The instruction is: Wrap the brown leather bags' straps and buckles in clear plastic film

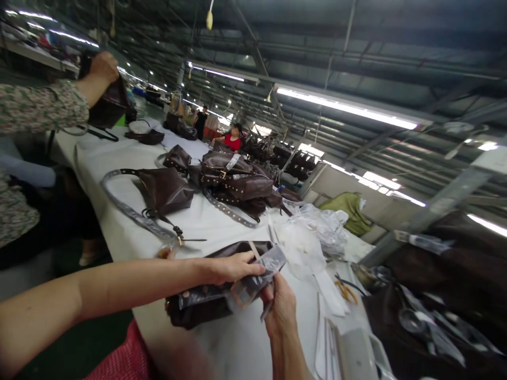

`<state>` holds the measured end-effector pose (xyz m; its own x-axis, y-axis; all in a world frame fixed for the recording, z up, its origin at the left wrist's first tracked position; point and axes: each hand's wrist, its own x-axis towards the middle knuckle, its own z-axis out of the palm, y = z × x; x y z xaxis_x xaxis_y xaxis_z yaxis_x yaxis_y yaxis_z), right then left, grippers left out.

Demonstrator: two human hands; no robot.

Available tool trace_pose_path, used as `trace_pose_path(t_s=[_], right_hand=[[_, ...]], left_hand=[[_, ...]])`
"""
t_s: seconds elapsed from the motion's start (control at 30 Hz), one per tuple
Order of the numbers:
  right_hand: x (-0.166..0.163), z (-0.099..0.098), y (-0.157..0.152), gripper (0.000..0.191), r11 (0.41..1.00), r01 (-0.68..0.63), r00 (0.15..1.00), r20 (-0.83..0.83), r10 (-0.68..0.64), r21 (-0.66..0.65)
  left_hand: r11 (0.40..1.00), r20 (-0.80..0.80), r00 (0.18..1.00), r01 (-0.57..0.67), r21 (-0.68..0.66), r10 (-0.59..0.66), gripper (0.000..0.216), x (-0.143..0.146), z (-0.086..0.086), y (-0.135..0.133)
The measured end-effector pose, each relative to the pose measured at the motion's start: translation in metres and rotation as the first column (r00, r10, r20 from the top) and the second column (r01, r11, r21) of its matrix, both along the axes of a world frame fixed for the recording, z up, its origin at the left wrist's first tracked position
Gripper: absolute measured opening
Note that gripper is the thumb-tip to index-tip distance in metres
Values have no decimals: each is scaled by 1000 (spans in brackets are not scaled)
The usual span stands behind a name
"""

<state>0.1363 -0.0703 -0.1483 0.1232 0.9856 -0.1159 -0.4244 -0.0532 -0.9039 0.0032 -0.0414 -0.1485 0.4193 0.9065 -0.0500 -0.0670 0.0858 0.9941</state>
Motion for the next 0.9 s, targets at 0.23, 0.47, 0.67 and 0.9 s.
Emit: trace_pose_path(t_s=[0.23, 0.47, 0.67, 0.9], right_hand=[[8, 1, 1, 43, 998, -21, 981, 192, 9, 56], [31, 27, -8, 56, 981, -107, 736, 650, 187, -161], [68, 58, -32, 62, 910, -390, 701, 596, 393, -140], [59, 70, -6, 30, 871, -487, 247, 967, 68, 63]], left_hand=[[997, 88, 996, -10, -71, 17, 34, 1, 2, 0], [996, 95, 995, -31, -87, 39, 25, 2, 2, 0], [995, 49, 998, -40, -87, 44, 18, -3, 11, -5], [1000, -32, 999, 12, 26, -11, 15, 1, 11, -8]])
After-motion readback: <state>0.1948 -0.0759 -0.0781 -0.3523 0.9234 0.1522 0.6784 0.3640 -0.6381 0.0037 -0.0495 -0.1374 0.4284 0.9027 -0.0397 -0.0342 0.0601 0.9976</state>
